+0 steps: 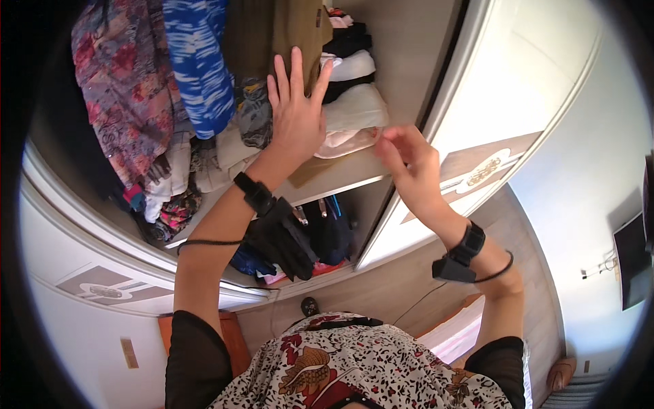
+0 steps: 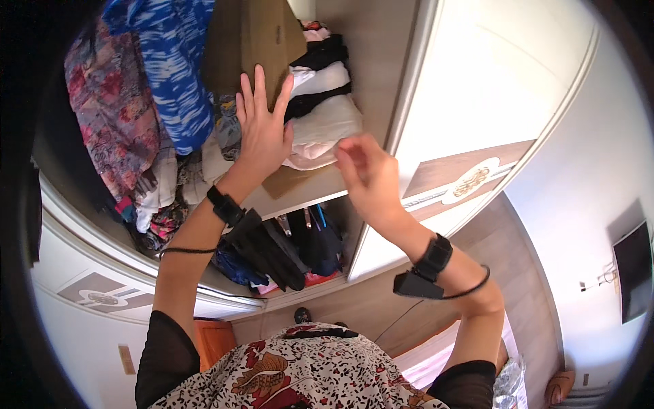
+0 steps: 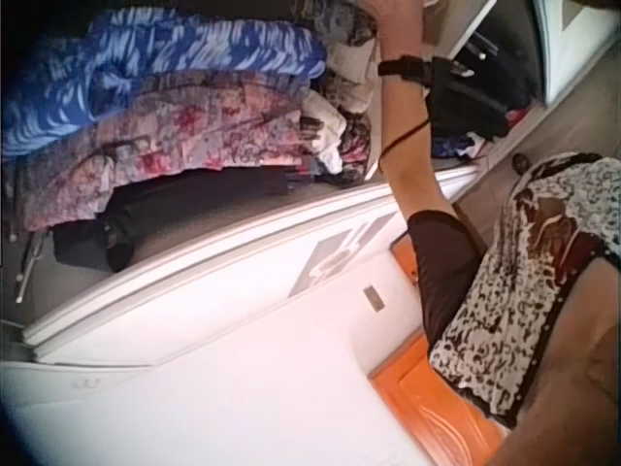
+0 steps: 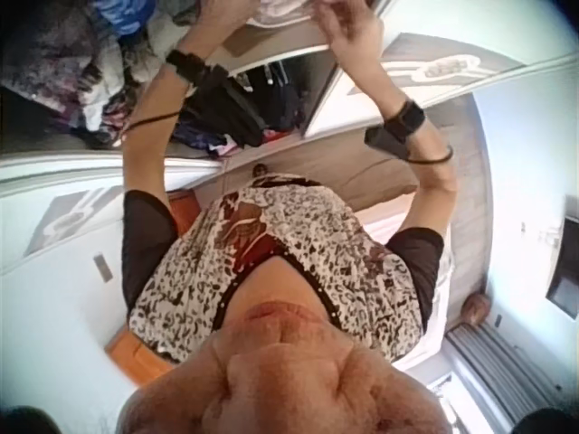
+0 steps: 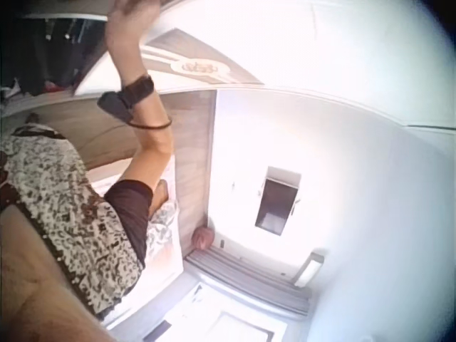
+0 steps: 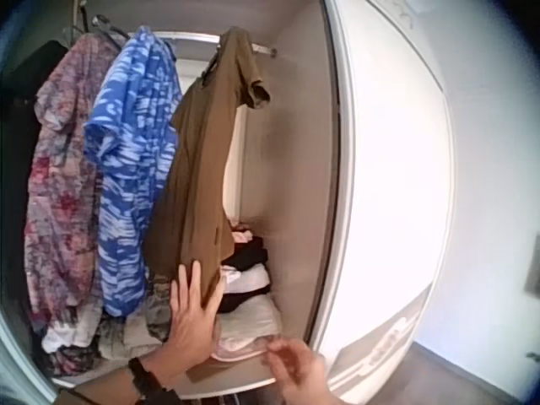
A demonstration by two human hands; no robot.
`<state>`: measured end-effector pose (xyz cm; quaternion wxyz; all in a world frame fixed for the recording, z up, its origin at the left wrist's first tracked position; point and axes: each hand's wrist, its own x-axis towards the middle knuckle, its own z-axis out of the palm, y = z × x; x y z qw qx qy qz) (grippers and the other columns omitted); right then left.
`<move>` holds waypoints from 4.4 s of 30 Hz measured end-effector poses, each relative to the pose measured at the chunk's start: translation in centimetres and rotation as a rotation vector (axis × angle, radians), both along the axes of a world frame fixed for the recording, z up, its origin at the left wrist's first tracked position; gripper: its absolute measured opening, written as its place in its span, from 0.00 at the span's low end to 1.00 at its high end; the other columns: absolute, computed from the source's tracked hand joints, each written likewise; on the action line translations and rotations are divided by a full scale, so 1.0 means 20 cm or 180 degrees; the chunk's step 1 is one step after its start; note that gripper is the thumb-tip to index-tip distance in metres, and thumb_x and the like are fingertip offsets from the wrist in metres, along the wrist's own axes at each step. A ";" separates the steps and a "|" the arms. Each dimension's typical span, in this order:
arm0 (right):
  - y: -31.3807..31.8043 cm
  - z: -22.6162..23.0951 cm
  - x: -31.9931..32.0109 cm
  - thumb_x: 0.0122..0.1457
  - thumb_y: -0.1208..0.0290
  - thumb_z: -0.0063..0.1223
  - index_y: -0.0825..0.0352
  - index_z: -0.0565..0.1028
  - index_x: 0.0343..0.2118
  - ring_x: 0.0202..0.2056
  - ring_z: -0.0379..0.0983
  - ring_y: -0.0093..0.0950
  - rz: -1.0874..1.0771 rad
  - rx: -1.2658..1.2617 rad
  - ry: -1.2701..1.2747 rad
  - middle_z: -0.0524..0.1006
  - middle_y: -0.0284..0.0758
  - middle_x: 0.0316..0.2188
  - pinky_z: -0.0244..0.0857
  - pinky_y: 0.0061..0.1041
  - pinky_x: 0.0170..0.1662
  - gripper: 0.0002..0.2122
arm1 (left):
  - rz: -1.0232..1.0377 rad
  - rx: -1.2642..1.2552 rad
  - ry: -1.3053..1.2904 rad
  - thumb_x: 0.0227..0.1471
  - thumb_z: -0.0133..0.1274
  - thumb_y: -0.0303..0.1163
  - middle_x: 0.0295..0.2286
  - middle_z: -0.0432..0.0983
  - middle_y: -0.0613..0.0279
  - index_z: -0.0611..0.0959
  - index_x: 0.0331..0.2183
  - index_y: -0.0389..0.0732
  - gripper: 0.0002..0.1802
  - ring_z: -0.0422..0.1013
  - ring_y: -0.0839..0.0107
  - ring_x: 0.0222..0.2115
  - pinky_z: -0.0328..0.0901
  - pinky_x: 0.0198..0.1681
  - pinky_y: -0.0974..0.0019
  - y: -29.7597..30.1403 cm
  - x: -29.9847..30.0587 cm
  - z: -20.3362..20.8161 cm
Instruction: The person opens a wardrobe, retrieves a clothing hanger, and uses the hanger to hang a pair of shorts and a shirt before placing them back into the wardrobe and closing the door.
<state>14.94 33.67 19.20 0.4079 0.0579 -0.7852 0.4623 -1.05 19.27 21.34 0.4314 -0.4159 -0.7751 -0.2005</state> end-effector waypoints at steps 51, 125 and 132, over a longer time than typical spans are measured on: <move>-0.66 -0.38 -0.10 0.53 0.63 0.58 0.68 0.78 0.20 0.16 0.73 0.36 -0.0070 0.1847 -0.1486 0.73 0.37 0.10 0.68 0.34 0.25 0.13 | -0.0746 -0.1576 0.1482 0.40 0.53 0.32 0.34 0.72 0.70 0.84 0.27 0.47 0.07 0.62 0.70 0.49 0.42 0.65 0.59 -0.75 0.42 -0.03; -1.51 -0.71 -0.35 0.36 0.37 0.64 0.75 0.71 0.26 0.27 0.73 0.49 -0.2181 0.1535 -0.1568 0.74 0.50 0.21 0.66 0.42 0.31 0.36 | 0.0250 -0.0879 0.0739 0.26 0.67 0.39 0.61 0.49 0.50 0.63 0.57 0.36 0.54 0.46 0.54 0.63 0.41 0.62 0.41 -2.48 -0.18 -0.32; -1.53 -0.70 -0.39 0.38 0.38 0.64 0.79 0.71 0.37 0.34 0.75 0.49 -0.2108 0.1048 -0.1805 0.76 0.54 0.29 0.68 0.41 0.39 0.40 | 0.0287 -0.0563 0.0235 0.16 0.71 0.45 0.62 0.44 0.43 0.57 0.59 0.31 0.68 0.42 0.50 0.63 0.39 0.62 0.39 -2.45 -0.36 -0.43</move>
